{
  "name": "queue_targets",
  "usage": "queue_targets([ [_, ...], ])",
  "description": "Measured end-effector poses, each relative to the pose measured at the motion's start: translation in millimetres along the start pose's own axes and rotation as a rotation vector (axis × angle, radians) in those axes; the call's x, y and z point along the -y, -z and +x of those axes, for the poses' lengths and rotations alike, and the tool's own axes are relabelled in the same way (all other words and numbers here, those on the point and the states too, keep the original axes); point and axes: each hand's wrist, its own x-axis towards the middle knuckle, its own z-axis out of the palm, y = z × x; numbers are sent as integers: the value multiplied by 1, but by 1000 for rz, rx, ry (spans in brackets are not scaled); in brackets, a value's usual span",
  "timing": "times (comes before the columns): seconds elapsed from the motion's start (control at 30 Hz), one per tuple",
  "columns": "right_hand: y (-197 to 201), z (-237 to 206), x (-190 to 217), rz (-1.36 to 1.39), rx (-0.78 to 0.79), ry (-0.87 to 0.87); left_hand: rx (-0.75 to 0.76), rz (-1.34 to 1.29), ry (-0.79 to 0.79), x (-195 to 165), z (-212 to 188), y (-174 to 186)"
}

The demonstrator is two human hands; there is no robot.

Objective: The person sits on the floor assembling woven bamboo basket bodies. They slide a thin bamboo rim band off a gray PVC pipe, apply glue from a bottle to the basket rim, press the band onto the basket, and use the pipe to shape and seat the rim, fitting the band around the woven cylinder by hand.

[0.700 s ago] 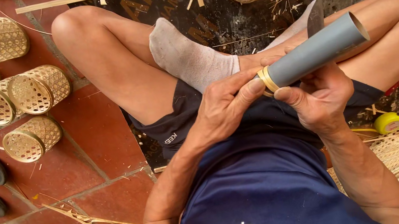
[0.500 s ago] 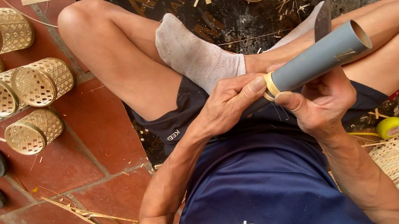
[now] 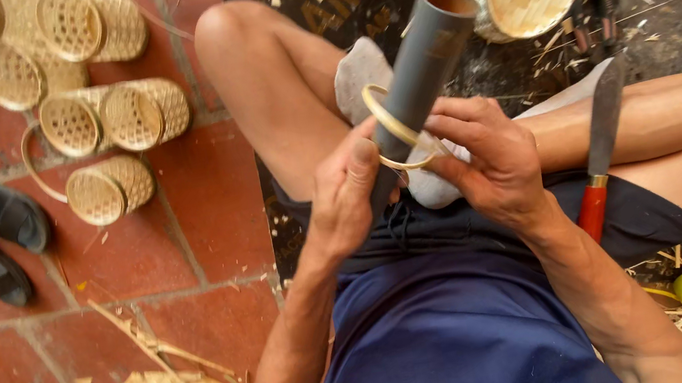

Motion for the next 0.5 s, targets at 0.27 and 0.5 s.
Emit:
queue_targets([
  [0.27, -7, 11, -25, 198, -199, -282, -90, 707, -75, 14, -45, 50],
  [0.5, 37, 1, -54, 1009, -313, -540, -897, 605, 344, 115, -98, 147],
])
